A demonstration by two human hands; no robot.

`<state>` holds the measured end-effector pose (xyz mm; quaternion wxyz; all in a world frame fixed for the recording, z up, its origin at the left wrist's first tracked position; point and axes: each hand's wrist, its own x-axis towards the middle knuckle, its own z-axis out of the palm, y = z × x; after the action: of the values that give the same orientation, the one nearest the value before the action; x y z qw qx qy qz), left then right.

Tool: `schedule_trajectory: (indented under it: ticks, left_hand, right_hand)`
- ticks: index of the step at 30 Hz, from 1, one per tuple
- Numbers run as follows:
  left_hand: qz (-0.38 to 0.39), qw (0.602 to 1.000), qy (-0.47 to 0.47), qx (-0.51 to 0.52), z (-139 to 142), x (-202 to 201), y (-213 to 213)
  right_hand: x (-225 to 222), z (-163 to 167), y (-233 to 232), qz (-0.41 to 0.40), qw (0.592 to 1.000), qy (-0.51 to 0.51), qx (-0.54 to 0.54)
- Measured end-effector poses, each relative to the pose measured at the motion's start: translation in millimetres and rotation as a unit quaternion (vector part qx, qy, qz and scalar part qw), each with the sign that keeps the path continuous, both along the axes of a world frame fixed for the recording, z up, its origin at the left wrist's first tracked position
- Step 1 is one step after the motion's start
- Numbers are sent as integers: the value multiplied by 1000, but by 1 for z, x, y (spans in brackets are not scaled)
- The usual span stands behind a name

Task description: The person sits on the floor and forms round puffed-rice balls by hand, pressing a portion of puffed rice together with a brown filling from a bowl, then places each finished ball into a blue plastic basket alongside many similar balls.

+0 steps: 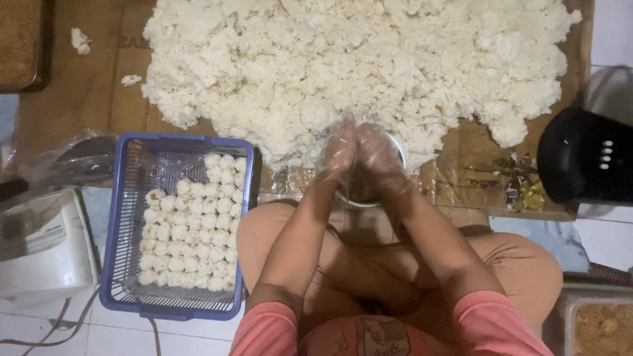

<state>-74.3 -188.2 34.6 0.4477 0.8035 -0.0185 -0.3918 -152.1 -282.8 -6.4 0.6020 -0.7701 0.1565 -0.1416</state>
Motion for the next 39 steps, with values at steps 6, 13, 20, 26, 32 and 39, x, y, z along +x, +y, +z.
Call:
schedule_trajectory:
  ticks: [6,13,20,26,32,39]
  left_hand:
    - [73,987,7,-140,-31,1,-9]
    - [167,973,2,-159,-70,12,-9]
    - [165,970,-63,-165,-111,18,-16]
    - [-93,899,-423,-65,-112,22,-11]
    - [194,949,110,-224,-83,14,-17]
    - [175,959,14,-220,-87,6,-21]
  right_hand:
    - [36,-57,-29,-81,898,-113,417]
    - [15,-16,-5,-9,978,89,191]
    - [-6,49,3,96,951,-119,-270]
    - [-6,53,6,95,952,-112,-270]
    - [-14,64,-10,-78,990,9,120]
    - [-9,43,-33,115,935,-49,-333]
